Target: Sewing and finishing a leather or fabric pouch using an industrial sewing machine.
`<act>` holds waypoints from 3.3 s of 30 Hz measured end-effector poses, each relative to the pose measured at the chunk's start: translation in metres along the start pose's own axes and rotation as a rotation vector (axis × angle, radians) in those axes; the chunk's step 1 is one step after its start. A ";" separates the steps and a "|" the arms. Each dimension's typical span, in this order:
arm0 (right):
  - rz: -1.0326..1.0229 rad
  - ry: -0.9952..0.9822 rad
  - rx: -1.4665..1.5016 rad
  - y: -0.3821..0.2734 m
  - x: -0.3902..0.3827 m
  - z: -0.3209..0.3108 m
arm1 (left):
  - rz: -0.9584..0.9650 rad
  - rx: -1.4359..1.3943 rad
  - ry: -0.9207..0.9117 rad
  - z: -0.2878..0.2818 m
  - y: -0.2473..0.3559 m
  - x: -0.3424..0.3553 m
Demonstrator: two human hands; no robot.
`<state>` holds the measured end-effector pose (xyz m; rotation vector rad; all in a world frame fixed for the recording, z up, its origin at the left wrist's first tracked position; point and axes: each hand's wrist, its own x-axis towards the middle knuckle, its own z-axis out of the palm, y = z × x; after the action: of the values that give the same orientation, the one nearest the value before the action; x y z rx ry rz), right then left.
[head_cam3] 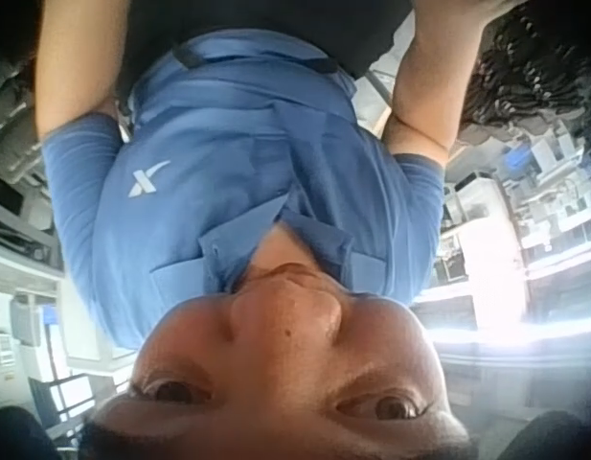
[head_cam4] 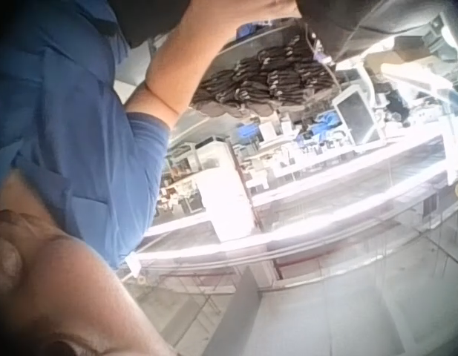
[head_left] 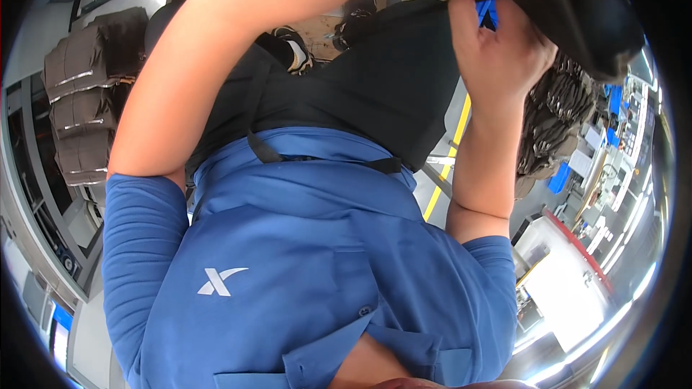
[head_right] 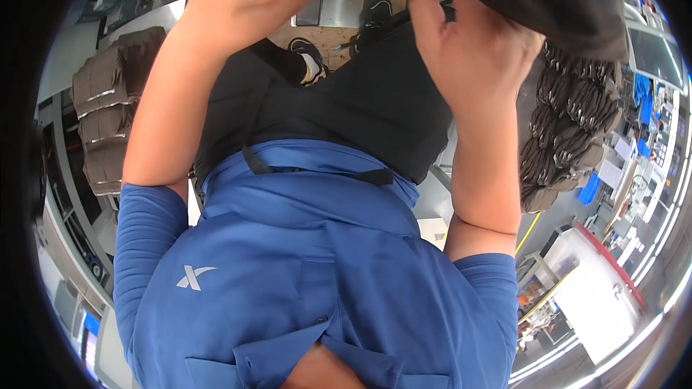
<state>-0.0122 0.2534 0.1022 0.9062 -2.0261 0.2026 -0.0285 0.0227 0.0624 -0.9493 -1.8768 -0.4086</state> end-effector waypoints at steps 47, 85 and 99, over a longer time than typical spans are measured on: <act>0.279 -0.203 -0.069 -0.011 -0.030 -0.006 | 0.138 0.298 -0.166 -0.020 -0.002 0.011; 0.481 0.040 0.650 -0.002 -0.071 -0.062 | -0.485 -0.609 0.236 -0.043 0.008 0.005; 0.306 -0.256 0.627 -0.001 -0.008 -0.022 | -0.700 -0.585 -0.114 -0.036 0.037 -0.056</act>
<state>0.0059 0.2665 0.1088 1.0240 -2.3814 0.9757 0.0349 -0.0007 0.0266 -0.6444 -2.2107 -1.4036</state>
